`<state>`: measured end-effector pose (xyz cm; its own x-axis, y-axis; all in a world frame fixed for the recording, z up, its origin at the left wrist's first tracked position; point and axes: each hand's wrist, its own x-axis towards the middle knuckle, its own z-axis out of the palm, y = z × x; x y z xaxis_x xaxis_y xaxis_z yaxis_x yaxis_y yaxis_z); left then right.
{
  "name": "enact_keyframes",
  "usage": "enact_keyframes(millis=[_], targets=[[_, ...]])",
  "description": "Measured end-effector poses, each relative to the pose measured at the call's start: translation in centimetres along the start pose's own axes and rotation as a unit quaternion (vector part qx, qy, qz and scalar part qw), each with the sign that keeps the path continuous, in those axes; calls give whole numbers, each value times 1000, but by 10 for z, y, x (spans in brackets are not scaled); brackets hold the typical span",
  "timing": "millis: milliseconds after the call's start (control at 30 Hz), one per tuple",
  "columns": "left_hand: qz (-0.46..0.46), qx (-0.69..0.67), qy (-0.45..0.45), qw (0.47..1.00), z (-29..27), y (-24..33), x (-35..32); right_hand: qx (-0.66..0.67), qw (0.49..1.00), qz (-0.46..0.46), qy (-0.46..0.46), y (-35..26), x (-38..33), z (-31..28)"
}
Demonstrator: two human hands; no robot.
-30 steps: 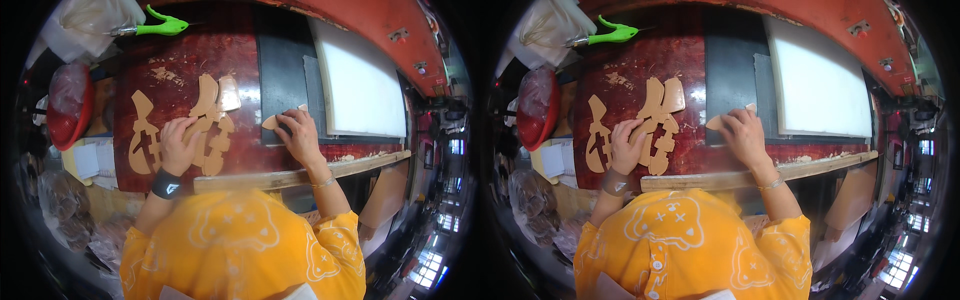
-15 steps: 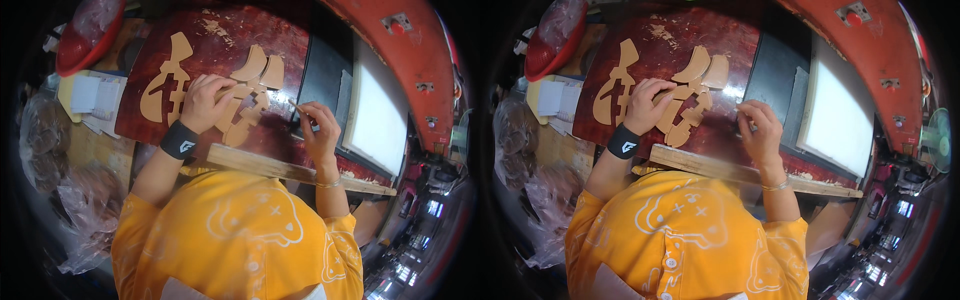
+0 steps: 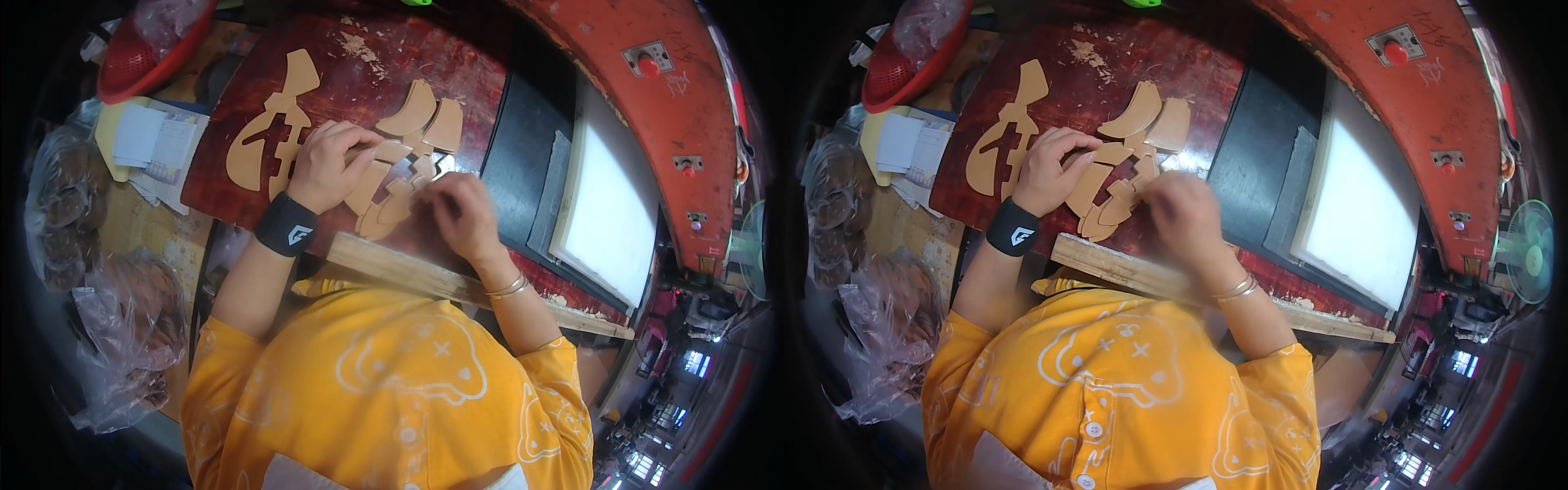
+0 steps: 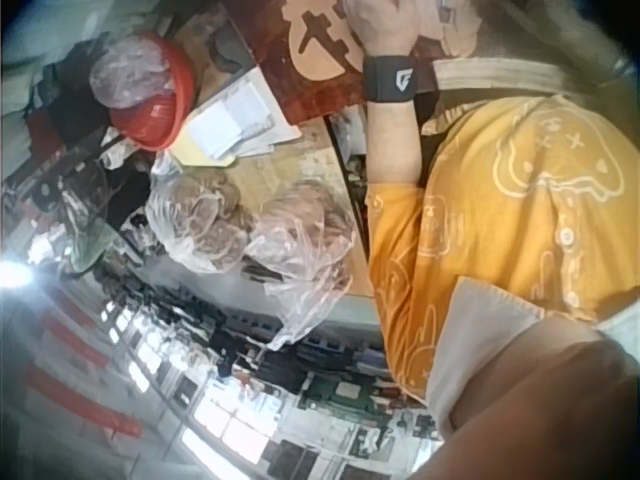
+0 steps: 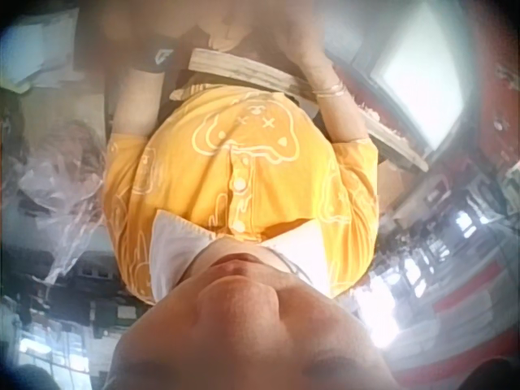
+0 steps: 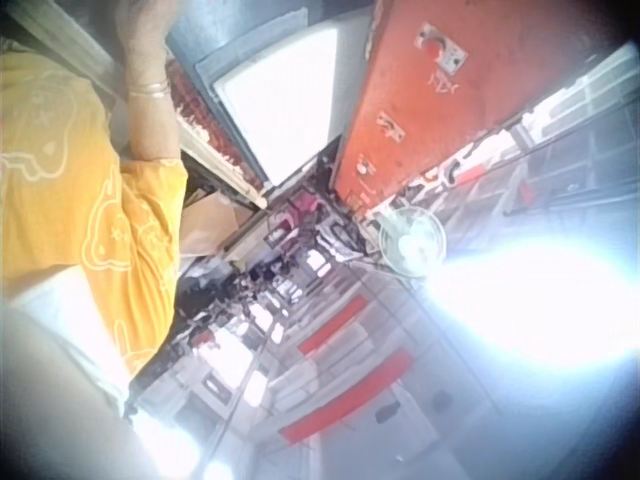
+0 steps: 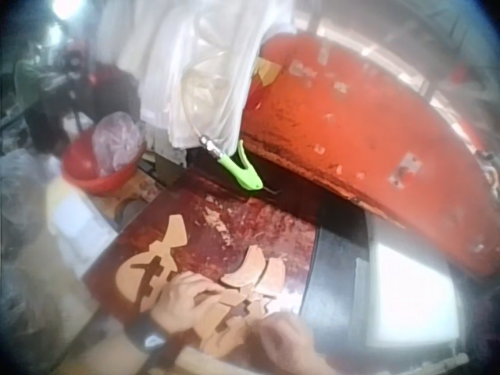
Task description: The person sorts small wooden cutout pieces on a workbench, places them into a clear plastic bag, and seals it. They then handle a clipboard with a document, briefly reviewing it before returning to the workbench.
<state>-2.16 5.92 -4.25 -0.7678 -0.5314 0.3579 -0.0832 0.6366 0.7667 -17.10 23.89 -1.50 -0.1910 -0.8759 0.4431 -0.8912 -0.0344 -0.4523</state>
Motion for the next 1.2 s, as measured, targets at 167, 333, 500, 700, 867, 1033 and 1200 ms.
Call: enact_keyframes(millis=[167, 333, 500, 700, 867, 1033, 1200], targets=[[22, 3, 35, 999, 2, 1, 1, -14, 997, 71, 5, 6, 7, -12], [13, -2, 33, 999, 4, 2, 2, -45, 993, 103, -34, 4, 5, -8], [13, 12, 33, 999, 5, 1, 1, -10, 990, 135, -49, 9, 0, -6], [9, 4, 40, 999, 6, 1, 0, 323, 914, 246, -19, 14, -1, -8], [-127, -12, 68, 989, 9, 11, 5, 409, 848, 336, -6, 13, 21, -7], [-185, 59, -9, 981, 7, 14, 19, 164, 946, 276, -36, 11, 33, 7], [-124, 131, 27, 983, 16, 14, 35, 87, 960, 265, -19, 7, 25, 4]])
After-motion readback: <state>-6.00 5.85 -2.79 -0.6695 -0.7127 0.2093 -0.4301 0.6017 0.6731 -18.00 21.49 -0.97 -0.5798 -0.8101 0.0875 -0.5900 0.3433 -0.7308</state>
